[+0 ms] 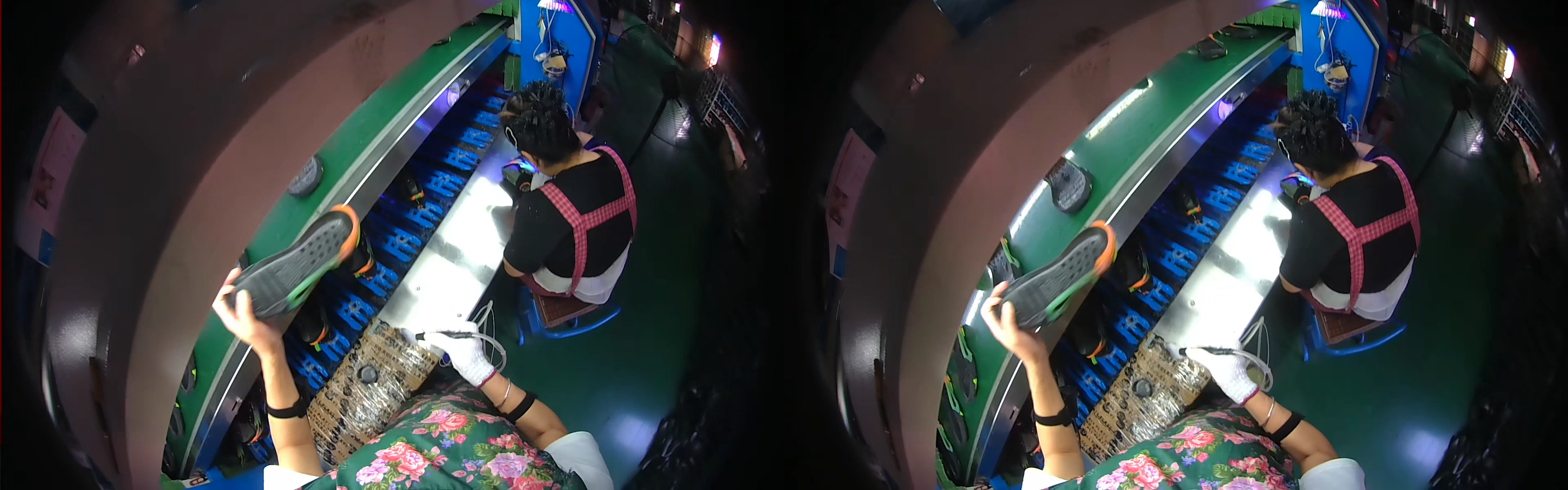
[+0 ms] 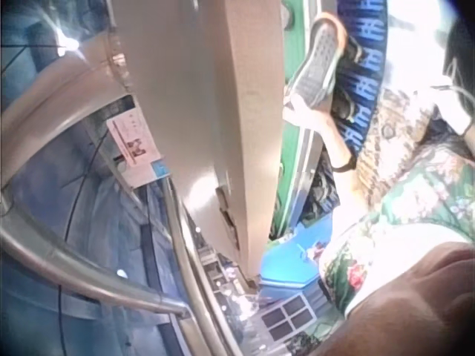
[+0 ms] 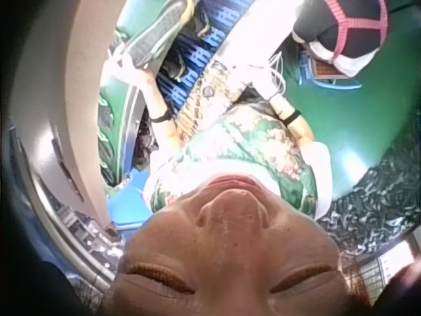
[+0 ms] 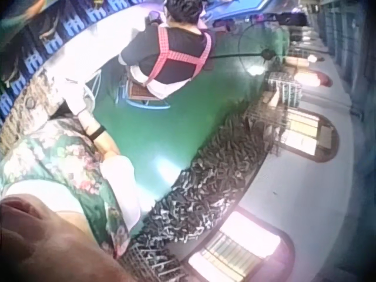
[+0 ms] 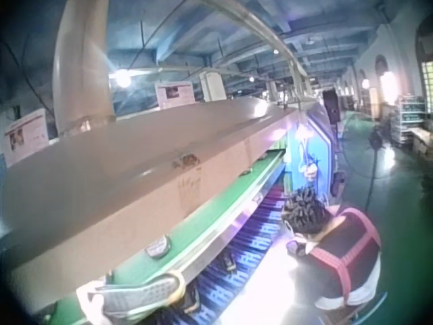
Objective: The recorder uses a brush to clean the soles of shoes on a factory production line.
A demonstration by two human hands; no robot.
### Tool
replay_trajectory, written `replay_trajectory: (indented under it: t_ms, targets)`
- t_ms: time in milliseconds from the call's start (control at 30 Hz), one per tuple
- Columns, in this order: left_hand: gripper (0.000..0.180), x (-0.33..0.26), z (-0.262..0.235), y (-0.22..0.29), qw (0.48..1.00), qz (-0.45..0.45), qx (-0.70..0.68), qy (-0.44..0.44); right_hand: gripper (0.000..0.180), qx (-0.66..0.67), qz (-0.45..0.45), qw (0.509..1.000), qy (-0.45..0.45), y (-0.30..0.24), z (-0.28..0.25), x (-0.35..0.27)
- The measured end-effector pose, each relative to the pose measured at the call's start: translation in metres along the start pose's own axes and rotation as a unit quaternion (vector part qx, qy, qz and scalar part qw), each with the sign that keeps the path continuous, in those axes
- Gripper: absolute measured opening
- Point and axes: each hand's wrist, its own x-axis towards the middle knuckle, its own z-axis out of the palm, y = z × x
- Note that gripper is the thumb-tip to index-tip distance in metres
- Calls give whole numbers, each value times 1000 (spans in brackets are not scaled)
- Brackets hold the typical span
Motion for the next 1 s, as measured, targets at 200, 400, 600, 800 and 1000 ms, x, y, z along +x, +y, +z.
replay_trajectory:
  t_ms: [200,400,600,800,1000]
  targets:
    - [36,-22,-75,26,963,-248,-107,23,14,66,-22,995,68,-11,1,-17]
    - [30,-113,-88,-40,798,-542,-155,-213,21,-309,-291,905,-2,-45,29,-48]
    - [42,-226,-70,-65,610,-639,-428,-192,18,131,-14,988,-78,-66,81,-56]
    - [112,-239,-65,5,368,-630,-639,-244,22,143,92,983,-63,-82,82,-64]
    - [113,-277,-59,11,402,-715,-553,-146,26,63,39,995,-72,-87,77,-62]
